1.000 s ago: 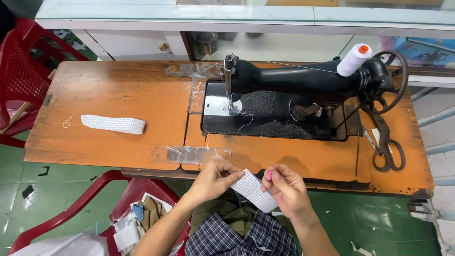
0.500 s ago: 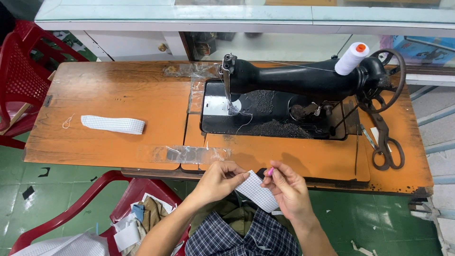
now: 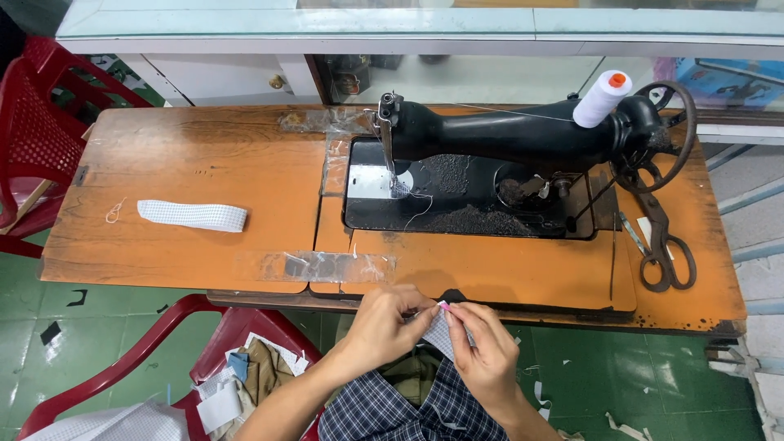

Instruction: The person uses shears to cut a long white patterned fabric strip into shorter pieces on a wooden table next to a sewing machine. They repeatedly trim edges, fold the fabric, and place cut pieces aside.

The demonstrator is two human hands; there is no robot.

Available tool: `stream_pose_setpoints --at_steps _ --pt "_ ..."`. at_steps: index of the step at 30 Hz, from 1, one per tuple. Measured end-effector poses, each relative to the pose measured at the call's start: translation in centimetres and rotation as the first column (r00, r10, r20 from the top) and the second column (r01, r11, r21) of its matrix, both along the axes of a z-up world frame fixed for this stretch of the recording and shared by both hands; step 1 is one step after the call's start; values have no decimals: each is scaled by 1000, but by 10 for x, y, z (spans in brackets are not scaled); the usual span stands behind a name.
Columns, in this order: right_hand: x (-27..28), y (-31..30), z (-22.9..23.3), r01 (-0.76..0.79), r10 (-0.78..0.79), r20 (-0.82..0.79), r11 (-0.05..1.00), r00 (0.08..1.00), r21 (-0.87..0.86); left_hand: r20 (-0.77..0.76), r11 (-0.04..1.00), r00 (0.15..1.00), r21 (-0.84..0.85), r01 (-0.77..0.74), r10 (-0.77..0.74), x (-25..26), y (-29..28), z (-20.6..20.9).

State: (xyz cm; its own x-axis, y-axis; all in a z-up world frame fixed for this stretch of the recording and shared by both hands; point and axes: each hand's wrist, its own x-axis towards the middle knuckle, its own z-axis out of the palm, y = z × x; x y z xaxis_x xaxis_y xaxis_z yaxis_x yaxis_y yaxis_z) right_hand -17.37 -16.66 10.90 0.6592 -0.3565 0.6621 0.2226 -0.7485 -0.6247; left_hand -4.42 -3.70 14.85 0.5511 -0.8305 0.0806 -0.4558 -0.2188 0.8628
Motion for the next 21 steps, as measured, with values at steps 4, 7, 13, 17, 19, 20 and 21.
stream_pose_setpoints --at_steps 4,7,13,17,19,20,21 --pt "2 -1 5 -11 13 12 992 1000 -128 146 999 989 -49 -4 12 -6 -3 -4" --pt "-6 -8 9 -65 45 -107 979 993 -191 216 999 976 -40 6 3 -10 -3 -17" --pt "-29 -34 21 -118 109 -307 993 945 -9 152 988 983 -102 115 -99 1 3 1" --pt "-18 -43 18 -105 148 -173 966 974 238 120 944 946 -100 314 -302 1 1 18" --pt "-12 -49 -2 -212 284 -137 898 949 386 122 938 941 -109 328 -315 0 0 20" --pt "-10 -53 -12 -313 411 -80 794 908 520 125 933 937 -121 339 -325 0 -2 21" --pt "-10 -53 -18 -311 409 -81 795 909 520 124 932 937 -122 342 -327 0 -2 21"
